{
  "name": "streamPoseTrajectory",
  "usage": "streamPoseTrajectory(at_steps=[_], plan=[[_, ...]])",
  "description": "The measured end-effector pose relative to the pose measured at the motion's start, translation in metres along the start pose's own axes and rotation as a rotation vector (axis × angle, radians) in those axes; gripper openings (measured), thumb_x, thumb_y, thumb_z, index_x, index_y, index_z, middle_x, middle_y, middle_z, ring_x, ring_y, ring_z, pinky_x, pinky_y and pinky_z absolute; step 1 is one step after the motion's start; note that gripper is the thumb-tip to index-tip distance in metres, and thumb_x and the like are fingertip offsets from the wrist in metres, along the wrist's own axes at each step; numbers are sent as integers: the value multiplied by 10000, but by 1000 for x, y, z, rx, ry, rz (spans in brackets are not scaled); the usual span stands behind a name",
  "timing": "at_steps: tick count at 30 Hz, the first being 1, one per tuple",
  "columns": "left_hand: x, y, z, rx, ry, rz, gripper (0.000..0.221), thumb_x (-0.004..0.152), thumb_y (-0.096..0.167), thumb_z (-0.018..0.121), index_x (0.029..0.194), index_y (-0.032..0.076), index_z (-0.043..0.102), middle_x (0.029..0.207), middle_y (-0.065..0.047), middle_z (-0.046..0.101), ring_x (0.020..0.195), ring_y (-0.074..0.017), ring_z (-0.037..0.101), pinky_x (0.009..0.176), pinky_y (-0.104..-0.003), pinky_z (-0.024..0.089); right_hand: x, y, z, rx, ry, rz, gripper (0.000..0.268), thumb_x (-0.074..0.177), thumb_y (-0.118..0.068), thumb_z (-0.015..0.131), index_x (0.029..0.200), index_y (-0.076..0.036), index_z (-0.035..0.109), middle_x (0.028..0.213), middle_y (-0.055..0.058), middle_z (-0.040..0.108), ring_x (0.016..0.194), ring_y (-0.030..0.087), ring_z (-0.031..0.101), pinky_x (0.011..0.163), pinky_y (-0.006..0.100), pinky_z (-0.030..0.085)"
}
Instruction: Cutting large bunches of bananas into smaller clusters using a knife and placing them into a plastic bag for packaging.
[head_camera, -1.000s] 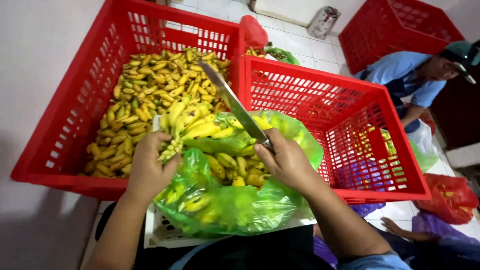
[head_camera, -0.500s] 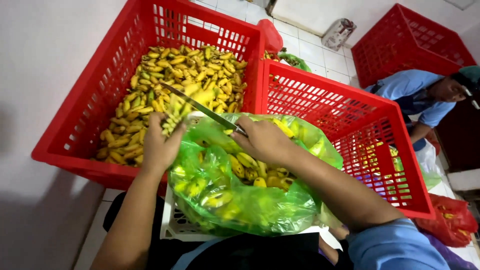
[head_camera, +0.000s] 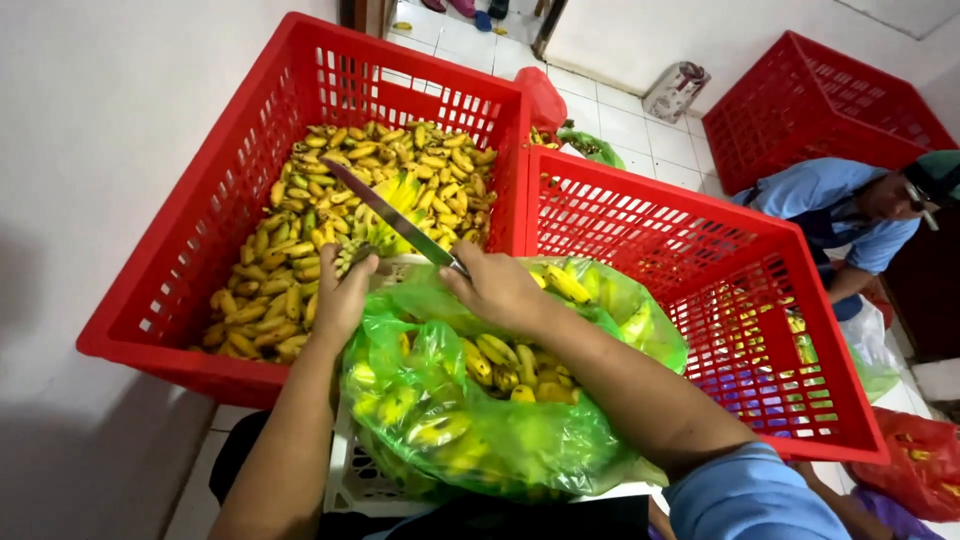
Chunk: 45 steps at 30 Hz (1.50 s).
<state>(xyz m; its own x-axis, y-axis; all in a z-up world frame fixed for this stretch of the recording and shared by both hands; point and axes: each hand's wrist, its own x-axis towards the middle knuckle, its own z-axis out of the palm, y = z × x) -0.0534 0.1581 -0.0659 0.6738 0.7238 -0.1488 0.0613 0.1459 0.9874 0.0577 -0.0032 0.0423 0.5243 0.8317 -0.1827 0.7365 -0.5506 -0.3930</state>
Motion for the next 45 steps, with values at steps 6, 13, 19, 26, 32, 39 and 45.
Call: streamPoseTrajectory(at_steps=[6, 13, 19, 26, 32, 39, 45], plan=[[-15, 37, 2, 347, 0, -115, 620, 792, 459, 643, 1242, 95, 418, 1199, -197, 522, 1103, -350, 532, 918, -465, 417, 7, 16, 16, -252, -34, -74, 342, 900, -438, 401, 1031, -130, 470, 814, 172, 651, 801, 404, 645, 718, 524, 501], [11, 17, -19, 525, -55, -110, 640, 699, 392, 727, 1222, 66, 556, 1106, -181, 603, 1047, -345, 586, 849, -456, 479, -7, 12, 34, -523, 115, -238, 273, 915, -355, 408, 959, -89, 452, 710, 172, 629, 643, 388, 652, 589, 488, 524], [8, 14, -10, 414, -81, -121, 672, 651, 342, 767, 1179, -29, 577, 1062, -254, 614, 1052, -434, 561, 884, -521, 452, -7, 20, 54, -717, 362, -427, 184, 873, -279, 441, 877, -95, 428, 569, 96, 527, 434, 335, 571, 418, 482, 463], [16, 8, 12, 485, -5, 50, 423, 720, 265, 654, 1039, -11, 618, 962, -228, 644, 1026, -425, 575, 869, -533, 453, -6, 8, 41, -723, 259, -281, 111, 876, -194, 365, 876, -96, 415, 583, 92, 533, 462, 330, 583, 452, 509, 458], [23, 11, 16, 558, -75, 26, 516, 814, 313, 631, 1141, -70, 515, 958, -252, 619, 955, -422, 600, 764, -517, 504, 9, 4, 31, -658, -99, -80, 150, 858, -154, 334, 965, -72, 401, 743, 120, 607, 662, 364, 645, 556, 539, 476], [21, 2, 11, 477, -75, 56, 492, 896, 251, 593, 1182, -87, 378, 778, -219, 592, 750, -399, 623, 606, -480, 496, 22, 1, 27, -549, -178, -56, 159, 887, -168, 328, 974, -54, 397, 793, 156, 611, 742, 404, 643, 606, 568, 478], [26, -10, 11, 501, -63, 57, 505, 892, 301, 611, 1154, -64, 379, 813, -219, 597, 759, -390, 629, 584, -453, 495, 37, -8, 35, -579, -108, -117, 190, 900, -206, 329, 975, -55, 418, 756, 109, 627, 689, 366, 659, 562, 543, 493]])
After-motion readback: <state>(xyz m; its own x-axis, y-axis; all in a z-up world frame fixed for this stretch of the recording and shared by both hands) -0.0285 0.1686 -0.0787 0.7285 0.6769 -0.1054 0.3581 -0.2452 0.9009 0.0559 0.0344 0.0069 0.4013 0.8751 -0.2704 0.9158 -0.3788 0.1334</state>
